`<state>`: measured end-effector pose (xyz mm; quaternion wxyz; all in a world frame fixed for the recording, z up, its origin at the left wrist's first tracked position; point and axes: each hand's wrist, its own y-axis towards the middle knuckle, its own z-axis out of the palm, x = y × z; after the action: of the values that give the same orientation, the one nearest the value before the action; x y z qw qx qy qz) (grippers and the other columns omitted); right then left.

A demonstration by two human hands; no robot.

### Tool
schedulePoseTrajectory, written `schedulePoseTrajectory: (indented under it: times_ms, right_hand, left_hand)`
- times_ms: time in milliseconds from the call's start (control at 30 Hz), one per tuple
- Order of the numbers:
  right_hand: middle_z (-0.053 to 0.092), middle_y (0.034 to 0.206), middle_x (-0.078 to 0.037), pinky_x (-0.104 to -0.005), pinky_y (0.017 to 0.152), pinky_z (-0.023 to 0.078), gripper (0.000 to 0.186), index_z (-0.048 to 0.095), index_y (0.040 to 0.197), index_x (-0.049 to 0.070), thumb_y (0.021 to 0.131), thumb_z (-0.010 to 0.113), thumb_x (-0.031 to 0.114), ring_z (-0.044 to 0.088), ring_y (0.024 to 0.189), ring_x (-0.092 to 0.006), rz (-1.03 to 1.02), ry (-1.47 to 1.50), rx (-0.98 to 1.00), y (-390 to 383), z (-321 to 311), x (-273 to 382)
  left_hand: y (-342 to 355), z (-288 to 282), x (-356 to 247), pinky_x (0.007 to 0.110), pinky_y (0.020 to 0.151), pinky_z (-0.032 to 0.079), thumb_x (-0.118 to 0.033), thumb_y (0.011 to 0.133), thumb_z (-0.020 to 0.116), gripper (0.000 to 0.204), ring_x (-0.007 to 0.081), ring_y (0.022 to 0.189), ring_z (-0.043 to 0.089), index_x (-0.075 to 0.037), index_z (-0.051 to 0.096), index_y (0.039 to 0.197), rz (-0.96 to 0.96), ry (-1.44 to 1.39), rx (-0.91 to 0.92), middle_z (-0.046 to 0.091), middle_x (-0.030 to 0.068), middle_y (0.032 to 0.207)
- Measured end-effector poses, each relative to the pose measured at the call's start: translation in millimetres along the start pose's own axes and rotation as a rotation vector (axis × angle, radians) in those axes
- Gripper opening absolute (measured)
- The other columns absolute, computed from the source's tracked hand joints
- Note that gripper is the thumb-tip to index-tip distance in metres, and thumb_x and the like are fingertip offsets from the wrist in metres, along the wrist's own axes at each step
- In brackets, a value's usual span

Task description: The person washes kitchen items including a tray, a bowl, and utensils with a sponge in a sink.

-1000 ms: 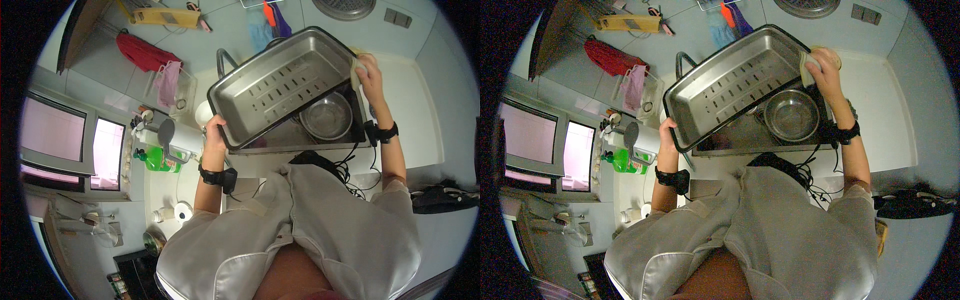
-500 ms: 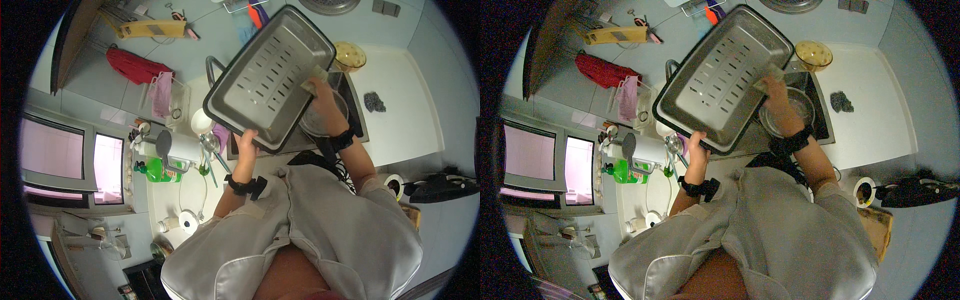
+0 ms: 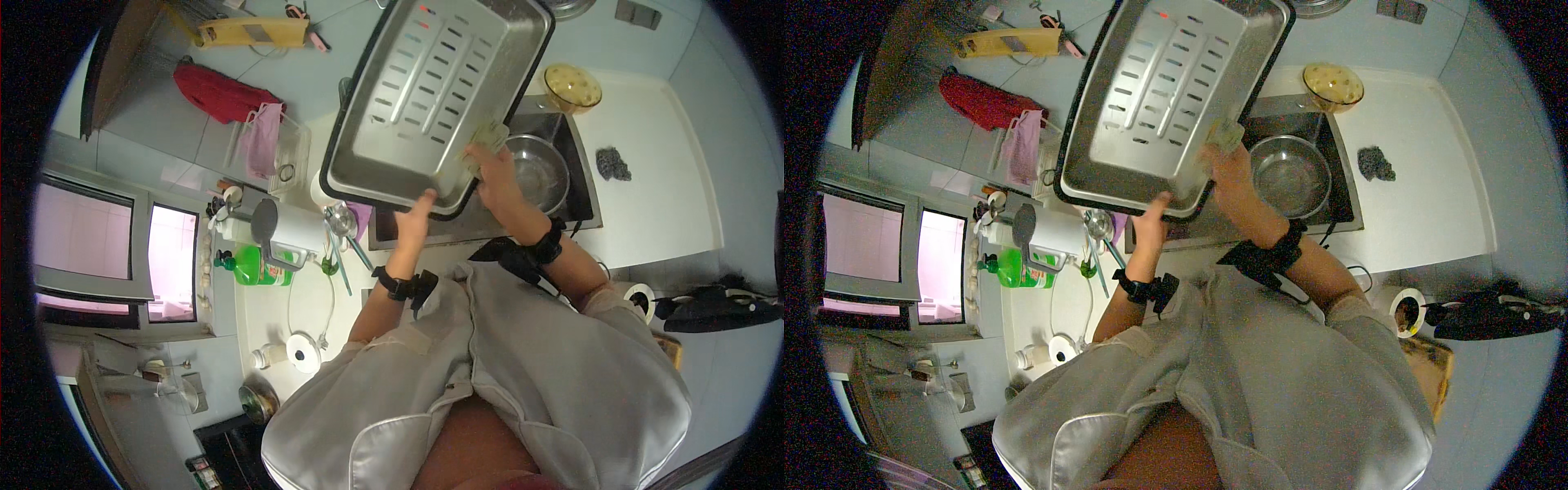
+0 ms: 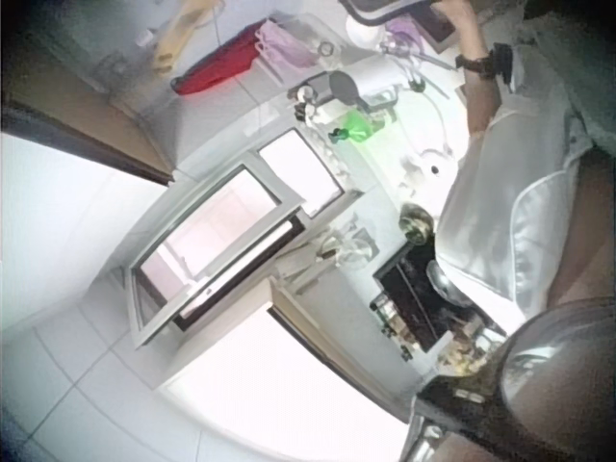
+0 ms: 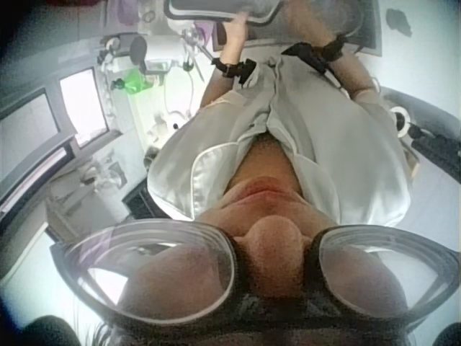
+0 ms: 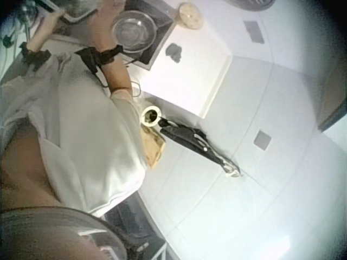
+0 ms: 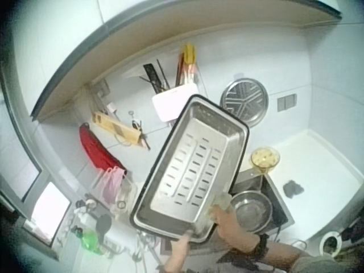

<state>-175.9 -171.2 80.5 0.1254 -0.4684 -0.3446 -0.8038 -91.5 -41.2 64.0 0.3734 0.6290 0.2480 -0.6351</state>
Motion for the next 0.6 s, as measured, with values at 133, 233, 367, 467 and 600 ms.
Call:
schedulePoseTrajectory:
  times_ms: [133,233,367,467,600]
  right_hand:
    - [0.053,0.090,-0.007,-0.0286,0.068,0.044,0.029,0.047,0.097,0.002,0.070,0.059,0.004,0.053,0.081,-0.0187,0.442,0.508,-0.205,9.8,19.8,22.3]
    - [0.053,0.089,-0.006,-0.0270,0.067,0.045,0.027,0.047,0.096,0.002,0.072,0.059,0.007,0.053,0.080,-0.0163,0.207,0.295,-0.087,21.1,6.1,4.6]
    - [0.055,0.086,-0.010,-0.0320,0.068,0.044,0.032,0.048,0.099,0.005,0.068,0.059,0.004,0.054,0.078,-0.0260,-0.082,-0.086,-0.031,63.7,-29.1,-0.8]
    - [0.055,0.087,-0.016,-0.0342,0.069,0.044,0.040,0.049,0.103,0.010,0.065,0.059,0.004,0.054,0.081,-0.0339,0.504,0.504,-0.354,96.7,-34.8,37.8]
    - [0.058,0.091,-0.010,-0.0323,0.069,0.046,0.033,0.050,0.100,0.004,0.068,0.059,0.002,0.056,0.085,-0.0252,-0.281,-0.786,0.101,113.6,-110.5,-3.1]
  left_hand:
    - [-8.6,-1.7,5.4,0.027,0.074,0.040,-0.008,0.068,0.060,0.021,0.0161,0.078,0.051,0.004,0.054,0.084,0.045,0.085,-0.018,0.055,0.0074,0.086]
    - [5.1,-18.3,-0.6,0.028,0.072,0.041,-0.008,0.066,0.058,0.020,0.0171,0.076,0.052,0.003,0.054,0.083,-0.004,0.056,0.008,0.056,0.0078,0.083]
    - [19.9,-37.6,-17.6,0.027,0.067,0.040,-0.008,0.066,0.056,0.019,0.0167,0.073,0.051,0.003,0.053,0.081,0.019,0.116,0.154,0.055,0.0067,0.079]
    - [18.5,-52.9,-26.2,0.027,0.065,0.039,-0.007,0.064,0.057,0.018,0.0153,0.071,0.048,0.002,0.052,0.079,-0.029,0.188,0.171,0.051,0.0037,0.077]
    - [24.2,-73.4,-44.3,0.026,0.068,0.040,-0.006,0.063,0.056,0.022,0.0136,0.074,0.048,0.001,0.052,0.084,-0.037,0.327,0.223,0.051,0.0031,0.080]
